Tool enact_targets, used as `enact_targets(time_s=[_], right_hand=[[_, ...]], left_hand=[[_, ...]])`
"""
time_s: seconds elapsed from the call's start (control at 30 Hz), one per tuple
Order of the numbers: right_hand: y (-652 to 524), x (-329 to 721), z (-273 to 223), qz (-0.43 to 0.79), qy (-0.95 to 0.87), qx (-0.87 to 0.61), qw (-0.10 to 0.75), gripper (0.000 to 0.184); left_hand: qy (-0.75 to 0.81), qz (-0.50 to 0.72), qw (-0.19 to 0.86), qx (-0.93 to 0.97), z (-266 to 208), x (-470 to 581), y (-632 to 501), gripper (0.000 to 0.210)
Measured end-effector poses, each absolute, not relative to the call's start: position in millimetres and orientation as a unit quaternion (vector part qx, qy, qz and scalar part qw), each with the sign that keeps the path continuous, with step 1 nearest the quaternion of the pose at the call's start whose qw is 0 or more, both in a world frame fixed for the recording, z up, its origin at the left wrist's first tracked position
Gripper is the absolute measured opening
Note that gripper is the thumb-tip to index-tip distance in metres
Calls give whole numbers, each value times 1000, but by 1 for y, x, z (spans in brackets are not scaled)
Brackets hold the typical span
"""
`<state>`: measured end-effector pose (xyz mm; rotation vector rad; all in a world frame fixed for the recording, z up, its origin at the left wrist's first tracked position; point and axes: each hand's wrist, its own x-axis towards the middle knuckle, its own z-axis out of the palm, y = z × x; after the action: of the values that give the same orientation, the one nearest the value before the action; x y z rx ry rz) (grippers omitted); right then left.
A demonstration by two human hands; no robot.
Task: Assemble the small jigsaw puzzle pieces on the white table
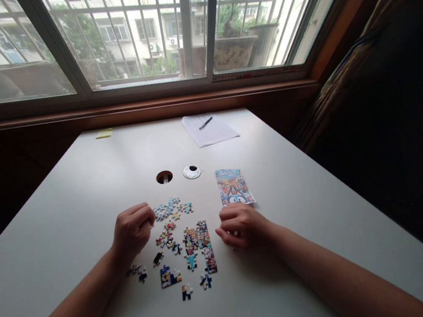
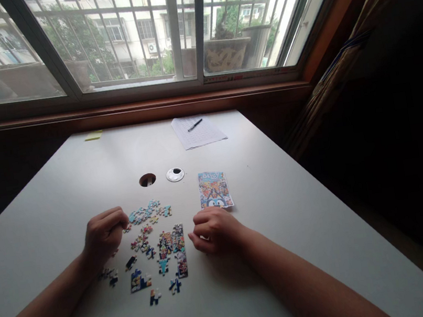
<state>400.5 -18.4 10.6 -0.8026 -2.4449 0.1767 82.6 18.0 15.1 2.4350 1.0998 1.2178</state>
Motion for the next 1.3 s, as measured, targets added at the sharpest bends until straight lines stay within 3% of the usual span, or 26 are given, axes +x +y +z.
enact_targets(time_s=[0.93,1.3], right_hand=[[-19,403,11,75,-912,-300,270,41],[-19,403,10,78,-912,-304,266,42]], left_hand=[[382,429,96,813,22,80,20,26],[364,366,69,854,17,86,27,23]])
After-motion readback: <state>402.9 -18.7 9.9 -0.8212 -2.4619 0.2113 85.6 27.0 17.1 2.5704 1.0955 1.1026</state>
